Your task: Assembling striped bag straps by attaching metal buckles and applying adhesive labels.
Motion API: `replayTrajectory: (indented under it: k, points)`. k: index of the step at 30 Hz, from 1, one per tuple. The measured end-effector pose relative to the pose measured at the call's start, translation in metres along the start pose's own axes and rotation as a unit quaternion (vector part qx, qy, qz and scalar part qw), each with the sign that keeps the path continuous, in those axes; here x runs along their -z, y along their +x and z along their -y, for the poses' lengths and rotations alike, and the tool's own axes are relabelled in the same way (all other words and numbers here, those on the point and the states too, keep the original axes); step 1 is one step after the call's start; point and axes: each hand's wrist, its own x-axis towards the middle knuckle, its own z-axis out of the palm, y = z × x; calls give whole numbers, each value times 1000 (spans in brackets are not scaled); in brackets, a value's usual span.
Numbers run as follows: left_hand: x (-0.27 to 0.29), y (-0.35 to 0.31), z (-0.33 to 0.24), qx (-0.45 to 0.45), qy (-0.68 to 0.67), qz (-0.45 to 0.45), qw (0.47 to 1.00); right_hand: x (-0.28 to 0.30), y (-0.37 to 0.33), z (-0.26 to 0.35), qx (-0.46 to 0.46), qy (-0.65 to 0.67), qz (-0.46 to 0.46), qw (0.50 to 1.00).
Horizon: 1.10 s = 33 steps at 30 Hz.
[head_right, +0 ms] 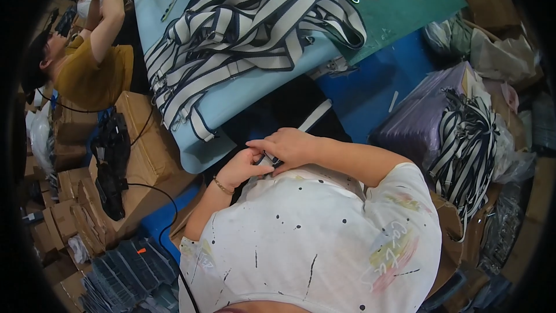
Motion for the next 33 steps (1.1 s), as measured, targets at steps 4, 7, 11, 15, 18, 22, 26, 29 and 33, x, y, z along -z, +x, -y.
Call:
replayTrajectory:
  k: [4,7,11,15,18,22,26,29,33]
  points:
    - [6,-1,-6,89,-63,-44,993,0,4,4,30,-85,22,996]
    - [10,4,0,51,-13,-60,997,-11,5,1,33,-178,4,983]
    - [13,8,8,12,-3,-49,999,-11,4,3,27,-166,-27,985]
    - [5,6,5,-4,-32,-93,995,-14,5,-5,11,-101,-69,992]
    - [21,4,14,-17,-107,-88,990,-2,3,-22,-90,-35,-52,994]
    - [40,-11,26,-36,-131,-85,987,-8,-8,-69,-76,-59,-95,991]
    - [47,-19,40,43,-90,59,993,-7,-7,-54,-30,-111,-132,985]
    - [33,-16,11,34,-24,147,988,-9,-4,-44,8,-155,-131,979]
    - [26,4,15,7,-210,181,961,4,5,-27,51,-191,-134,971]
